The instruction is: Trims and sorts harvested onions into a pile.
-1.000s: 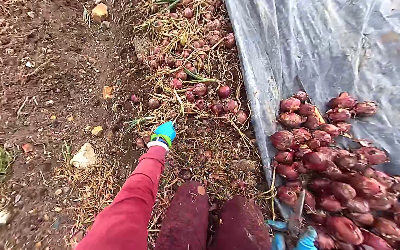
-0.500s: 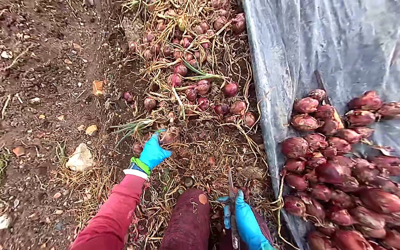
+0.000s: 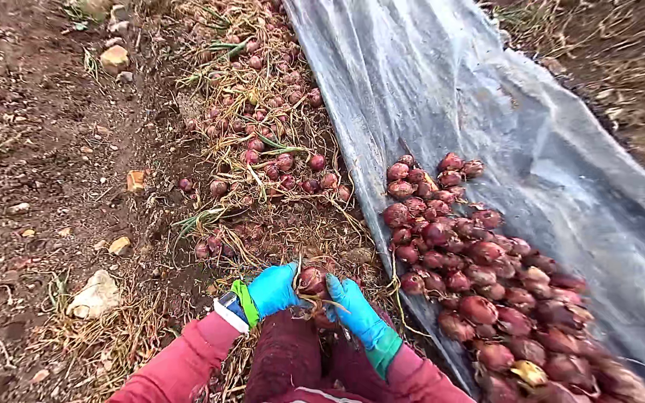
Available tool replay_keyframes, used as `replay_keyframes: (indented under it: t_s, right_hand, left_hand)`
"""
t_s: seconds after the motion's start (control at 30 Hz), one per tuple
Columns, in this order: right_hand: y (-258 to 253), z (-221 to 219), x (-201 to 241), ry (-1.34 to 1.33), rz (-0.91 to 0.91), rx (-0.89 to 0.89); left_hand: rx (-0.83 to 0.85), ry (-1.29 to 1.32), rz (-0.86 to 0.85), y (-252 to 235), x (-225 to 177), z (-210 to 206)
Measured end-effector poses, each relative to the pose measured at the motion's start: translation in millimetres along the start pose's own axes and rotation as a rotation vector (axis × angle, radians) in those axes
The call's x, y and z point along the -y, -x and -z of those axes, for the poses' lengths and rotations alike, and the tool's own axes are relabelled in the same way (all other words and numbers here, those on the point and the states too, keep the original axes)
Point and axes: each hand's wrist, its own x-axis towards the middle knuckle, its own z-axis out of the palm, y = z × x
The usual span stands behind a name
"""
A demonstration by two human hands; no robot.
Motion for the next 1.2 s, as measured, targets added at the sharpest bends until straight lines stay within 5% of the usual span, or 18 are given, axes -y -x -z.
replay_keyframes:
  t_s: [0.13,0.23,0.33,0.43,0.53,0.6,0.73,0.83,0.93,1.07,1.2]
  right_hand:
    - [53.3,28.1,-9.5,0.029,-0.028,-0.037]
    - [96.8,52.5,-19.9,-0.203,0.121,-0.063]
    - [105.6,58.1,-50.6,-0.208,-0.032,-0.151]
    - [106.3,66.7,-63.9,-0.006,-0.119,0.029]
    - [117.6,70.5,-71.4,-0.029,-0.090,-0.062]
    - [120.7,82.1,-87.7,-0.178,-0.035,-0.238]
    - [124.0,119.4,-110.0,-0.476,0.003,-0.683]
    - [109.3,132.8,-126.0,-0.385,-0.142,-0.645]
    - [82.1,125.0,-129.1,-0.407,-0.225,-0.526]
    - [51.3,114.2,-121.5,-0.469,-0.292,-0.419]
    - [35.1,116.1,-109.2,-0.506,-0.285,-0.383]
  left_hand:
    - [0.052,-0.172,-0.103,11.6,-17.5,-9.4]
    - [-0.133,0.111,-0.099,8.3,-18.6,-32.5]
    - [-0.185,0.247,-0.105,8.3,-47.0,-53.9]
    - [0.126,-0.274,-0.168,3.3,-108.3,-62.6]
    - [0.325,-0.483,-0.314,-8.3,-139.9,-78.3]
    - [0.206,-0.395,-0.338,-41.1,-128.7,-69.9]
    - [0.012,-0.365,0.068,-123.0,-39.5,-31.4]
    - [-0.027,-0.553,0.304,-141.6,14.6,-14.6]
    - [-0.119,-0.541,0.080,-153.4,-4.0,-44.6]
    - [0.240,-0.618,-0.409,-186.9,-14.0,-158.6]
    - [0.461,-0.568,-0.088,-213.5,5.5,-171.9]
